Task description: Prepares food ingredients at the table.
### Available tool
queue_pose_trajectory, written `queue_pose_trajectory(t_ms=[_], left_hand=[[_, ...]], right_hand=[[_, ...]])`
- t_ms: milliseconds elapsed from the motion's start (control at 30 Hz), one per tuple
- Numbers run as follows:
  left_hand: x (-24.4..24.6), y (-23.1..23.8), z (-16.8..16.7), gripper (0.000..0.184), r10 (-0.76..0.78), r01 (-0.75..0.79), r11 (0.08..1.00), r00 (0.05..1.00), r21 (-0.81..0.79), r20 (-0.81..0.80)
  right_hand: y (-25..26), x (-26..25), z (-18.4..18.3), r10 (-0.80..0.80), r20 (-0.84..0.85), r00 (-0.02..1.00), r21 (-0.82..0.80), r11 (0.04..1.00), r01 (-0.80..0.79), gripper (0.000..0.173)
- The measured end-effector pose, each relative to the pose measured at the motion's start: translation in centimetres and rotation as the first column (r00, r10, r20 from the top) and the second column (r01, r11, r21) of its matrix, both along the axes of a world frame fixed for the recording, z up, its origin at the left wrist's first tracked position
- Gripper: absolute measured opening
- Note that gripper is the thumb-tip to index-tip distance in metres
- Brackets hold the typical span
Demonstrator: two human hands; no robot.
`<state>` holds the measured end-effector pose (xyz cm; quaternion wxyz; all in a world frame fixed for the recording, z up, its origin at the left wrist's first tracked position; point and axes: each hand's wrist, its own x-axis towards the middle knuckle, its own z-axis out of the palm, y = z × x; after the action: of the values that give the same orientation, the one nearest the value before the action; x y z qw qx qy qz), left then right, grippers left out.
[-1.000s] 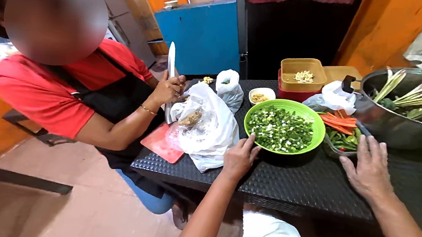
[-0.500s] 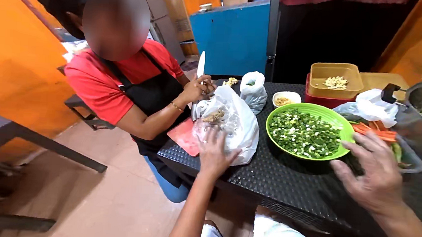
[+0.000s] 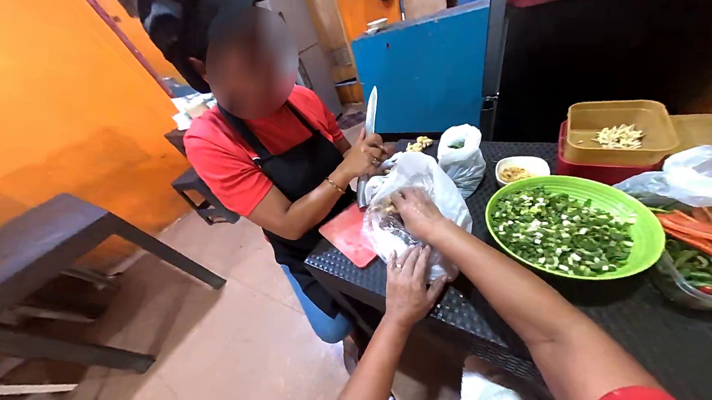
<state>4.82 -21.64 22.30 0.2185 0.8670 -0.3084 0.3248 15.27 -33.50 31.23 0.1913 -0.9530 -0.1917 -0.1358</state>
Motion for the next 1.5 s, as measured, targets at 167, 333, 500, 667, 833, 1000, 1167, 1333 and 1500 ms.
queue_pose_trajectory(t_ms=[167, 333, 500, 667, 833, 1000, 1167, 1333, 1500], left_hand=[[0.1, 0.0, 0.0, 0.057, 0.004, -0.004, 1.000, 1.000, -0.015, 0.014], [0.1, 0.1, -0.2, 0.051, -0.003, 0.004, 0.999, 1.000, -0.035, 0.023], [0.1, 0.1, -0.5, 0.047, 0.008, -0.007, 0.999, 1.000, -0.039, 0.023], [0.1, 0.1, -0.5, 0.047, 0.023, -0.023, 0.999, 1.000, -0.032, -0.002], [0.1, 0.0, -0.6, 0.047, 0.039, -0.039, 0.999, 0.999, -0.022, 0.007], [0.1, 0.1, -0.6, 0.046, 0.040, -0.039, 0.999, 0.999, -0.024, 0.009], [0.2, 0.1, -0.7, 0.046, 0.043, -0.042, 0.998, 0.999, -0.035, 0.023], [0.1, 0.0, -0.6, 0.045, 0.040, -0.040, 0.998, 0.999, -0.039, 0.009], [0.0, 0.1, -0.4, 0.043, 0.034, -0.034, 0.998, 0.999, -0.051, -0.006]], right_hand=[[-0.1, 0.8, -1.2, -0.049, 0.055, 0.997, 0.115, 0.993, 0.042, 0.032], [-1.9, -0.6, 0.2, -0.083, -0.045, 0.996, 0.641, 0.762, 0.092, 0.035], [-3.5, -2.1, -0.8, 0.012, -0.131, 0.991, 0.872, 0.477, 0.109, 0.044], [-4.1, -1.8, -2.3, 0.041, -0.309, 0.950, 0.825, 0.508, 0.246, 0.052], [-3.9, -2.2, -2.0, -0.003, -0.217, 0.976, 0.721, 0.674, 0.162, 0.036], [-3.8, -2.8, -2.3, -0.044, -0.106, 0.993, 0.624, 0.775, 0.100, 0.034], [-3.7, -2.7, -1.7, -0.040, -0.136, 0.990, 0.508, 0.855, 0.104, 0.047], [-3.7, -2.7, -1.9, -0.037, -0.099, 0.994, 0.468, 0.880, 0.080, 0.050], [-3.4, -3.4, -2.2, -0.076, -0.056, 0.996, 0.483, 0.871, 0.094, 0.036]])
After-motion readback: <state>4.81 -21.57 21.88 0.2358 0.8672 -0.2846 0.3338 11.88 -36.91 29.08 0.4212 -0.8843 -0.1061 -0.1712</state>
